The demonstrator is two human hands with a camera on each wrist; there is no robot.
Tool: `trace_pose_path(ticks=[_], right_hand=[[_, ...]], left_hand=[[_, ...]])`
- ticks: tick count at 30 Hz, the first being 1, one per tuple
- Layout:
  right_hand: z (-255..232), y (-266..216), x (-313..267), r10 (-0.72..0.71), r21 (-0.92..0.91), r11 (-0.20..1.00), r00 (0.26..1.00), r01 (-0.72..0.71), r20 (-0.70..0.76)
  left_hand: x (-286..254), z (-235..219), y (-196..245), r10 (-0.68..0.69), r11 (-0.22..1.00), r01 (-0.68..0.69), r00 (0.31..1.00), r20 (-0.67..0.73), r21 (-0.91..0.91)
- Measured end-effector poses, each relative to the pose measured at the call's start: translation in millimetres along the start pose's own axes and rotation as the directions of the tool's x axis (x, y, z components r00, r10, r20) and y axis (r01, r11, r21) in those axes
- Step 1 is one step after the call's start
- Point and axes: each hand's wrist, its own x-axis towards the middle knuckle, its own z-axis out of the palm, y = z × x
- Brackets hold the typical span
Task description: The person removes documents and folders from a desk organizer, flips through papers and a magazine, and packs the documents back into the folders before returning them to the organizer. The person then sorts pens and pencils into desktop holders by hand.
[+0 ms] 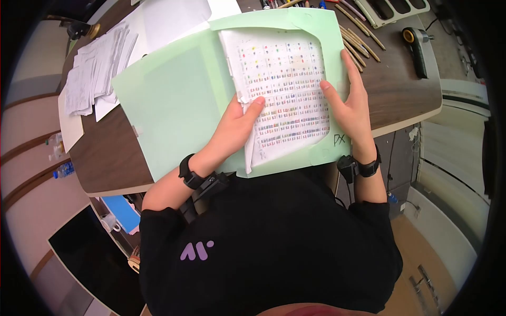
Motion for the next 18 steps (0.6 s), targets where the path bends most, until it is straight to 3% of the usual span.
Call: trace_pose_path(ticks=[3, 5, 6, 8, 9, 11, 12, 14, 15, 16, 18], right_hand=[[-4.2, 8.0, -0.1, 0.110, 0.179, 0.978, 0.994, -0.106, -0.007], [-6.7, 12.2, -1.3, 0.134, 0.215, 0.968, 0.991, -0.130, -0.005], [-7.4, 13.9, -0.7, 0.161, 0.243, 0.958, 0.987, -0.154, -0.010], [-8.8, 18.9, -0.8, 0.128, 0.260, 0.958, 0.992, -0.123, -0.001], [-9.2, 17.6, -1.0, 0.146, 0.276, 0.951, 0.989, -0.141, 0.003], [-8.8, 22.9, -1.8, 0.191, 0.337, 0.923, 0.981, -0.188, 0.023], [-9.2, 25.0, -2.0, 0.184, 0.344, 0.921, 0.982, -0.185, 0.035], [-9.8, 28.6, -1.0, 0.252, 0.387, 0.885, 0.965, -0.259, 0.069], [-9.0, 33.8, -0.8, 0.243, 0.396, 0.884, 0.968, -0.247, 0.062], [-9.9, 34.7, -0.2, 0.233, 0.400, 0.883, 0.969, -0.244, 0.077], [-12.5, 31.5, 1.7, 0.264, 0.358, 0.890, 0.959, -0.283, 0.102]], left_hand=[[3.1, -0.5, 15.7, -0.006, 1.000, 0.005, 1.000, 0.016, 0.027], [-2.4, -14.0, 45.9, -0.285, 0.895, 0.254, 0.958, 0.032, 0.367], [-7.4, -24.6, 45.2, -0.282, 0.895, 0.257, 0.959, 0.017, 0.365], [-22.8, -48.2, 39.6, -0.006, 0.875, 0.049, 0.996, -0.092, 0.482], [-32.4, -60.0, 43.2, 0.100, 0.816, 0.025, 0.978, -0.183, 0.578], [-54.6, -89.6, 48.0, 0.319, 0.705, 0.034, 0.878, -0.358, 0.709], [-67.0, -109.0, 46.4, 0.423, 0.666, 0.060, 0.790, -0.443, 0.744], [-88.2, -154.7, 33.0, 0.554, 0.696, 0.104, 0.551, -0.624, 0.710], [-102.4, -169.9, 29.9, 0.664, 0.465, 0.322, 0.489, -0.566, 0.824], [-115.0, -186.2, 22.4, 0.664, 0.469, 0.335, 0.477, -0.576, 0.817], [-135.0, -207.2, 13.5, 0.323, 0.684, 0.391, 0.594, -0.737, 0.615]])
